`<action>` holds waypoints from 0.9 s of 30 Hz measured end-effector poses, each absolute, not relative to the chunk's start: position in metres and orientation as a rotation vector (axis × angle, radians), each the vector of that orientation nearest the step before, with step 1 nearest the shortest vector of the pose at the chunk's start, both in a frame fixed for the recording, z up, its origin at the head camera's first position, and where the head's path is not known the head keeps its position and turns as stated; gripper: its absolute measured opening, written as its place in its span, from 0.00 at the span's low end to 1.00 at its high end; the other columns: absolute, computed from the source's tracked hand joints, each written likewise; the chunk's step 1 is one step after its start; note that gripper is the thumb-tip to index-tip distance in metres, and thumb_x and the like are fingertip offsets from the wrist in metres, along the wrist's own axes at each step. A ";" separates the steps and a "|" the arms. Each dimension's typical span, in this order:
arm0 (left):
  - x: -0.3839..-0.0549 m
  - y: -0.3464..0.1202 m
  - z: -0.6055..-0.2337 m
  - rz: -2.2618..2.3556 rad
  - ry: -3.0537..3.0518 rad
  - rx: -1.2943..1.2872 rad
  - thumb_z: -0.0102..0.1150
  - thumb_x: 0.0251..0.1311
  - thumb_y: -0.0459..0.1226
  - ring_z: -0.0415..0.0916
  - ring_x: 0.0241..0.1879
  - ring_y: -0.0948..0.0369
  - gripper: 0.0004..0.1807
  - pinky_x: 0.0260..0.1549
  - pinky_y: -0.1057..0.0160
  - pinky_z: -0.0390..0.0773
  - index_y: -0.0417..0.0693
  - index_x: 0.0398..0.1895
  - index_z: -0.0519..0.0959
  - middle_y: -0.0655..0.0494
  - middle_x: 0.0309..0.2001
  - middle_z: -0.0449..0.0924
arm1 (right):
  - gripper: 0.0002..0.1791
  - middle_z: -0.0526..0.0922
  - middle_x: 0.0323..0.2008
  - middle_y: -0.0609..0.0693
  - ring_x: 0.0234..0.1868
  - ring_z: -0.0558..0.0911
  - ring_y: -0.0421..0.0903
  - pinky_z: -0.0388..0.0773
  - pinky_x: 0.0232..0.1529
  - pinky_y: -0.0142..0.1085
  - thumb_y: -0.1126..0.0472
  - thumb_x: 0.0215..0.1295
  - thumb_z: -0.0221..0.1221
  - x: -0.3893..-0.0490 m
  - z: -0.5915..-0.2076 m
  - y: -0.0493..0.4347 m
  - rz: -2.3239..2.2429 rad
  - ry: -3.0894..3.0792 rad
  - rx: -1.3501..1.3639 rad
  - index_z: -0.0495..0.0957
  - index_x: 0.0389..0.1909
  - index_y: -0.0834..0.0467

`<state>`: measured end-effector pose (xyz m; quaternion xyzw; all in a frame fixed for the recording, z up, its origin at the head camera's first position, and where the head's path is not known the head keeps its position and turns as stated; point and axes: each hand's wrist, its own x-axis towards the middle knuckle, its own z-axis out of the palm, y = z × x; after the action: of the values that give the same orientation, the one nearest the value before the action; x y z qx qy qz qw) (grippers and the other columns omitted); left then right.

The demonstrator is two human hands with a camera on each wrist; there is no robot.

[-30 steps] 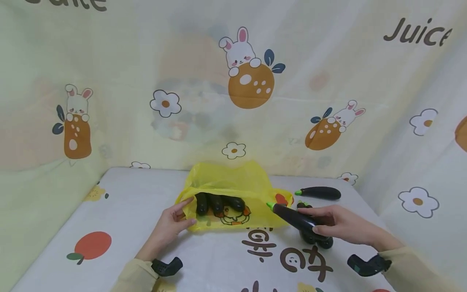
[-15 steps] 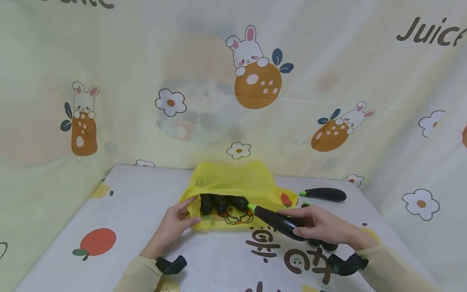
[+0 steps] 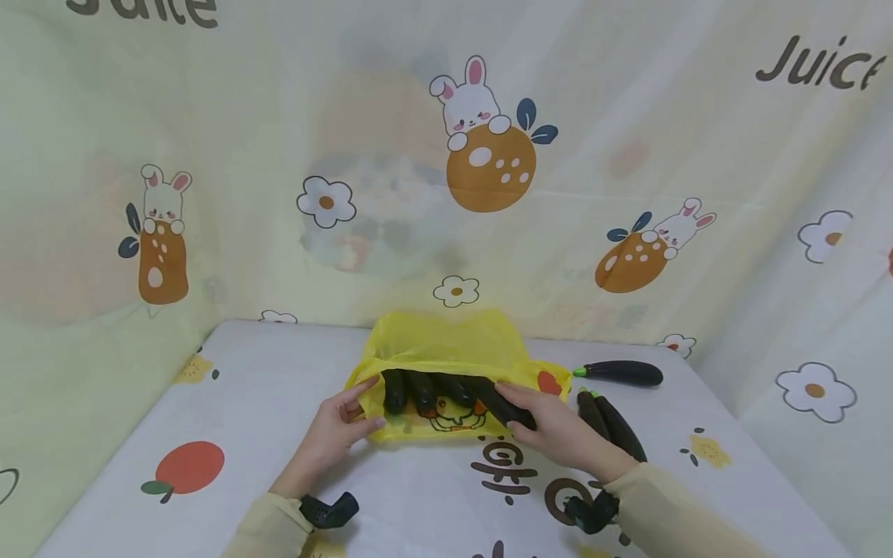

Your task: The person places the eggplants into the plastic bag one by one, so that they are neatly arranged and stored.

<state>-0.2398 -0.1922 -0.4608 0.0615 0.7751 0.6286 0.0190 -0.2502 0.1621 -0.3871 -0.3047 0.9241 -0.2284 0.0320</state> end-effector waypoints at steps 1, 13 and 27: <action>-0.240 -0.193 -0.460 1.955 2.405 0.191 0.71 0.59 0.32 0.64 0.27 0.66 0.38 0.25 0.70 0.69 0.51 0.74 0.71 0.48 0.44 0.76 | 0.33 0.70 0.72 0.63 0.72 0.71 0.62 0.72 0.65 0.54 0.67 0.69 0.61 -0.253 -0.391 0.156 -0.670 2.878 -0.939 0.66 0.73 0.67; -0.241 -0.199 -0.457 2.024 2.360 0.219 0.69 0.60 0.30 0.81 0.58 0.52 0.38 0.42 0.73 0.81 0.44 0.75 0.68 0.38 0.59 0.82 | 0.26 0.82 0.57 0.64 0.48 0.85 0.53 0.83 0.53 0.48 0.70 0.69 0.58 -0.288 -0.412 0.116 -0.467 3.040 -0.834 0.70 0.67 0.72; -0.241 -0.200 -0.454 2.055 2.347 0.220 0.69 0.60 0.28 0.82 0.56 0.53 0.38 0.42 0.72 0.81 0.42 0.75 0.68 0.37 0.57 0.82 | 0.30 0.81 0.53 0.55 0.23 0.73 0.42 0.73 0.29 0.36 0.63 0.71 0.58 -0.303 -0.414 0.103 -0.820 2.830 -0.600 0.69 0.73 0.59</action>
<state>-0.2407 -0.2001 -0.4541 0.0703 0.7504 0.6572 0.0072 -0.3027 0.1033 -0.4137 -0.1990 0.9391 -0.2720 0.0672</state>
